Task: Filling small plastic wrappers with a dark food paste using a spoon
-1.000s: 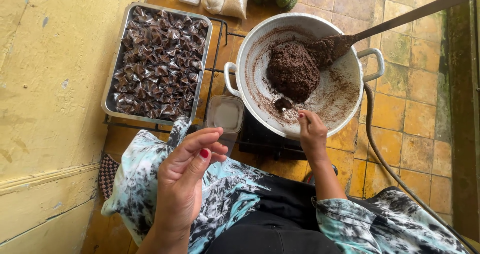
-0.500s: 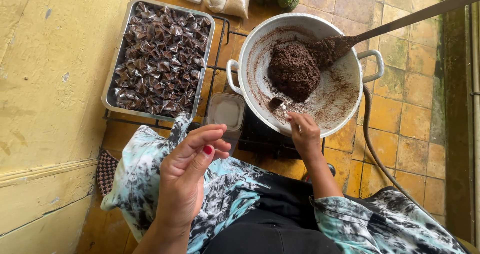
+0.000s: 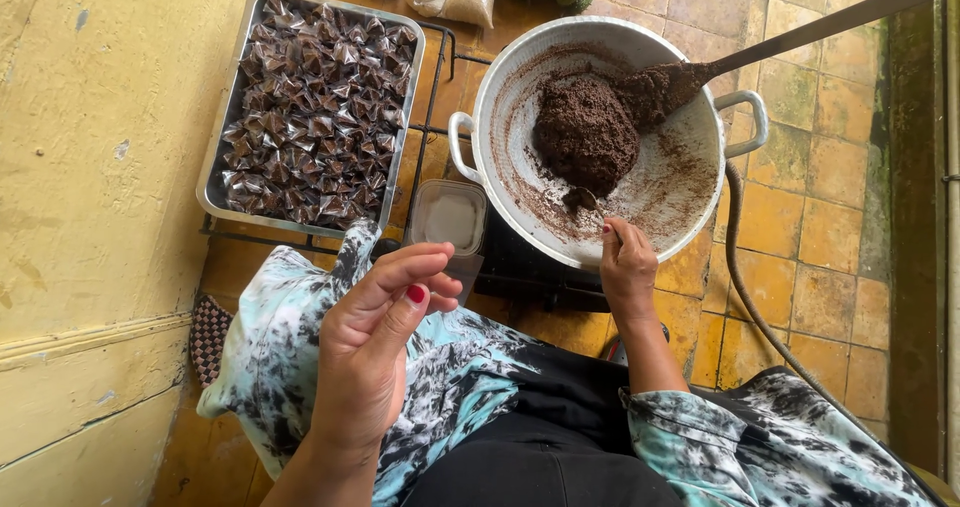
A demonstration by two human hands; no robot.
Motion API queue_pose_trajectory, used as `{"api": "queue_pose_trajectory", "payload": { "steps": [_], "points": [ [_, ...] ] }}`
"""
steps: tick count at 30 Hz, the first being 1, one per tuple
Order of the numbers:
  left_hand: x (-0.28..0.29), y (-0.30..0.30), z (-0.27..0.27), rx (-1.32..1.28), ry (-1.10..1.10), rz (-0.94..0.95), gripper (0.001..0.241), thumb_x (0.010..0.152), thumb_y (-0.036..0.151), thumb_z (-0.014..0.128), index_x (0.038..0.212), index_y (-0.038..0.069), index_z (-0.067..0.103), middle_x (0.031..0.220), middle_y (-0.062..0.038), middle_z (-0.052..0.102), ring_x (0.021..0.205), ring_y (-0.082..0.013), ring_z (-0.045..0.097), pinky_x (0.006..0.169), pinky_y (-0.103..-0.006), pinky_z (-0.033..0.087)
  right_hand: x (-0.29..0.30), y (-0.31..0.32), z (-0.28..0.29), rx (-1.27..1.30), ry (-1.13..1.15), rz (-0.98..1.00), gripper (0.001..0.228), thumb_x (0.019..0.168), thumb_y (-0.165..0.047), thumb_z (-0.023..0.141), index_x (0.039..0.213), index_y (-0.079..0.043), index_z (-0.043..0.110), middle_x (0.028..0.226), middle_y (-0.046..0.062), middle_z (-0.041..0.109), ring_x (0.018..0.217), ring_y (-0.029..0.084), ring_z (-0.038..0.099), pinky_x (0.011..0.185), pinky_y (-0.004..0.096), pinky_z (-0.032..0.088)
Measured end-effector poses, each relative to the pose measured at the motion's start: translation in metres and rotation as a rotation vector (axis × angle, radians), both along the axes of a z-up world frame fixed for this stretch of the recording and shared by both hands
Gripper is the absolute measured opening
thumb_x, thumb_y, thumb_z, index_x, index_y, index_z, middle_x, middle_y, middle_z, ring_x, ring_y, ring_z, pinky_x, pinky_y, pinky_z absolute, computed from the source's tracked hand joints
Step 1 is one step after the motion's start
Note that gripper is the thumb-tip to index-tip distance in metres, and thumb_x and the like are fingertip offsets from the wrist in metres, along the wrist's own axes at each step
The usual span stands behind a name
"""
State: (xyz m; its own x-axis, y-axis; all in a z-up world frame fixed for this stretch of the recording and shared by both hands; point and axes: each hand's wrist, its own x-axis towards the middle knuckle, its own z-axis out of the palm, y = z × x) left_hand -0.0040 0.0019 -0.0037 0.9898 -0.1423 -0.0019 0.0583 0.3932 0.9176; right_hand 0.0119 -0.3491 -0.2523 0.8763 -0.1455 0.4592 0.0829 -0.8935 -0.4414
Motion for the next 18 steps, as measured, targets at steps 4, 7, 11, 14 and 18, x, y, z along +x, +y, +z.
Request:
{"api": "queue_pose_trajectory", "payload": {
  "steps": [4,7,11,14,18],
  "points": [
    [0.001,-0.001,-0.001,-0.010,0.007,-0.002,0.025,0.103,0.007,0.054,0.122,0.003,0.069,0.132,-0.016,0.066,0.102,-0.0221,0.070,0.089,-0.0349,0.060,-0.004,0.013,0.008,0.020,-0.001,0.071,0.015,0.103,-0.006,0.064,0.114,0.002,0.069,0.103,0.017,0.073,0.096,0.029,0.070,0.083,0.039,0.060],
    [0.001,-0.002,-0.002,0.007,0.012,0.003,0.025,0.102,0.007,0.054,0.122,0.003,0.068,0.132,-0.015,0.067,0.102,-0.0219,0.070,0.089,-0.0346,0.060,-0.006,0.021,0.014,0.010,-0.017,0.114,0.014,0.104,-0.005,0.063,0.114,0.001,0.069,0.102,0.016,0.073,0.093,0.028,0.070,0.084,0.038,0.059],
    [0.005,-0.011,-0.004,0.042,0.026,0.044,0.027,0.100,0.002,0.053,0.122,0.001,0.069,0.127,-0.015,0.070,0.102,-0.0210,0.070,0.088,-0.0335,0.062,-0.005,0.022,0.043,0.597,0.250,-0.110,0.014,0.106,-0.005,0.056,0.113,-0.002,0.067,0.094,0.010,0.070,0.085,0.016,0.067,0.075,0.021,0.060],
    [0.007,-0.027,-0.017,0.033,0.023,0.088,0.029,0.099,-0.004,0.051,0.121,-0.004,0.069,0.124,-0.019,0.071,0.102,-0.0239,0.072,0.089,-0.0357,0.063,0.001,0.006,0.047,1.082,0.184,-0.191,0.014,0.108,-0.009,0.054,0.114,-0.003,0.066,0.090,0.013,0.072,0.080,0.017,0.071,0.075,0.023,0.061],
    [0.005,-0.060,-0.034,-0.026,0.043,0.099,0.025,0.098,-0.009,0.053,0.115,-0.008,0.071,0.123,-0.023,0.071,0.097,-0.0276,0.076,0.087,-0.0377,0.064,0.004,-0.010,0.056,1.626,0.096,-0.164,0.015,0.100,-0.008,0.062,0.115,-0.006,0.062,0.095,0.020,0.075,0.084,0.025,0.078,0.079,0.033,0.065]
  ]
}}
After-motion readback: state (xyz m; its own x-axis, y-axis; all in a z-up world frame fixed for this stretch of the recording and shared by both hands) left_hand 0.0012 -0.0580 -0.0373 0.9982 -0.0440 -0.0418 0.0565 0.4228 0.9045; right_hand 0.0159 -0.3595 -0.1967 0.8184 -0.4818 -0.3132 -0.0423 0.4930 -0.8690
